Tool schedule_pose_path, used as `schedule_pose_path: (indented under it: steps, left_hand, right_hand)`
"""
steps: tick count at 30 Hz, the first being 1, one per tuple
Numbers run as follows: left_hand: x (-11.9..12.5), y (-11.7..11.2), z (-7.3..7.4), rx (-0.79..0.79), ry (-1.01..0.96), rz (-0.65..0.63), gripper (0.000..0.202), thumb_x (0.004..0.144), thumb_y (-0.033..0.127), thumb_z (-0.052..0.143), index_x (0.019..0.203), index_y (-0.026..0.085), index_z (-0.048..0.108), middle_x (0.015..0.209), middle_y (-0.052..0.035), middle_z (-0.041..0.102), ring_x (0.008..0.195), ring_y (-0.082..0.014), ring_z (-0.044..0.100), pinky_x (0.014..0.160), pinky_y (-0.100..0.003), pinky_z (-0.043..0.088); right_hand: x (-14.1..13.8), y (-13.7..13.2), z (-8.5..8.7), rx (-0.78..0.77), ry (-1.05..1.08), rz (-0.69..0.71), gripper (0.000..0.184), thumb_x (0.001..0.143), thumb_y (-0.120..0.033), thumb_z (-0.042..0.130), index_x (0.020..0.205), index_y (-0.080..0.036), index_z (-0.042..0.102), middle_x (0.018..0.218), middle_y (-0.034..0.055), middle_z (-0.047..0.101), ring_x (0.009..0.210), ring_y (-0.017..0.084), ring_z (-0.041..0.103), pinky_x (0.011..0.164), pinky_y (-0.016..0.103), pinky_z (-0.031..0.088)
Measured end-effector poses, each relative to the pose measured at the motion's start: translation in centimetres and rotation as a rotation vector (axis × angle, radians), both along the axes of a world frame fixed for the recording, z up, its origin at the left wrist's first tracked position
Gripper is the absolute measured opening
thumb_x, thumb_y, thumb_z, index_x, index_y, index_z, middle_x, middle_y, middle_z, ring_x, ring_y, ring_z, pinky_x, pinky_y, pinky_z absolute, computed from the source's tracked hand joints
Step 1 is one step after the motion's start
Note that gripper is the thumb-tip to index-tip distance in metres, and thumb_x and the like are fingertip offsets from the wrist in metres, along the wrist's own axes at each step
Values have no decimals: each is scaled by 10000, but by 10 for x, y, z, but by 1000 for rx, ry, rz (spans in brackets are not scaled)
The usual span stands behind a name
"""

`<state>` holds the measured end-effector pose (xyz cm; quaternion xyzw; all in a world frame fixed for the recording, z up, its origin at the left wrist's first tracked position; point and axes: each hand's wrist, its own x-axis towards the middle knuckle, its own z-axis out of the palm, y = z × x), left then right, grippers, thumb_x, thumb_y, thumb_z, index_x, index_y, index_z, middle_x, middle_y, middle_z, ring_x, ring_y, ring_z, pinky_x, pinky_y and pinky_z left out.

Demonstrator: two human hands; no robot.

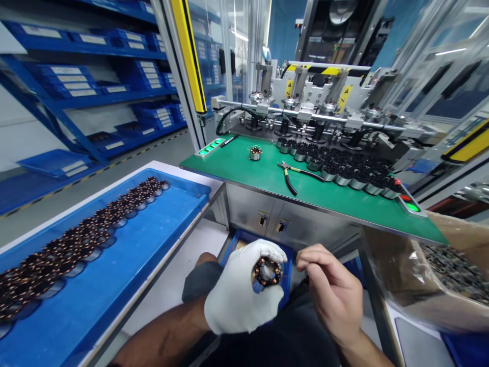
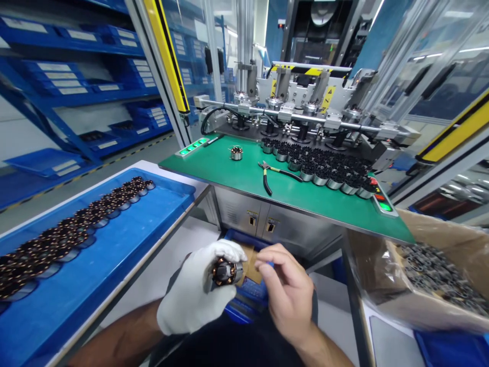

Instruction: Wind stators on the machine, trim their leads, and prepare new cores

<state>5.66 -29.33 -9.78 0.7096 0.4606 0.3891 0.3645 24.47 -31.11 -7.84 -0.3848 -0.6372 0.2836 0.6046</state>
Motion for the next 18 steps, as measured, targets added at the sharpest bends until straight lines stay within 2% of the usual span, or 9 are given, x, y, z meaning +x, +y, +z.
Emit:
schedule_pose_path:
  steps: [2,5,7,9,12,14,18]
  left_hand:
    - [-6,3,-15,-21,1,8,412,680,130,686,1044,323,696,905,7,749,828,-277,728,750,-422,640]
    - [-12,4,-36,-45,-18,24,416,712,101,655,1058,327,704,858,24,755,754,-260,733,679,-407,640]
    - [-13,2,-44,-62,-44,29,428,738,99,633,1095,325,698,883,25,763,746,-250,736,652,-390,639]
    - [-12,-1,-46,-67,-68,28,417,757,103,615,1104,319,701,895,25,767,746,-238,739,628,-369,636]
    - [-11,-4,-38,-74,-94,9,355,790,123,579,1064,300,718,857,31,765,751,-220,742,630,-346,630]
    - [-10,-4,-27,-95,-114,-22,306,824,153,545,1030,285,729,833,32,761,753,-209,743,641,-337,624]
    - [-7,-4,2,-155,-153,-209,287,803,210,595,1047,277,731,855,17,762,775,-233,744,677,-366,614]
  right_hand:
    - [1,2,1,-23,-51,34,146,917,-150,582,1020,-206,669,845,42,628,794,161,608,688,292,501]
    - [-1,-3,2,9,-117,19,116,882,-96,613,890,-196,671,799,28,630,742,147,605,661,283,493]
    - [-6,-10,2,75,-119,-66,158,855,-42,612,866,-192,661,773,23,627,725,148,605,651,291,494]
    - [-10,-18,1,181,-120,-94,210,825,-3,600,903,-187,665,765,27,625,717,160,605,673,330,510]
    - [-11,-23,-1,304,-134,-6,271,815,15,559,968,-178,673,759,40,620,675,167,590,673,384,527]
    - [-6,-20,-1,289,-133,53,269,835,-25,586,1031,-191,668,789,51,623,704,181,598,666,393,540]
    - [10,-3,6,187,-199,181,392,820,-256,755,1200,-252,658,1103,124,632,1014,263,625,815,455,569]
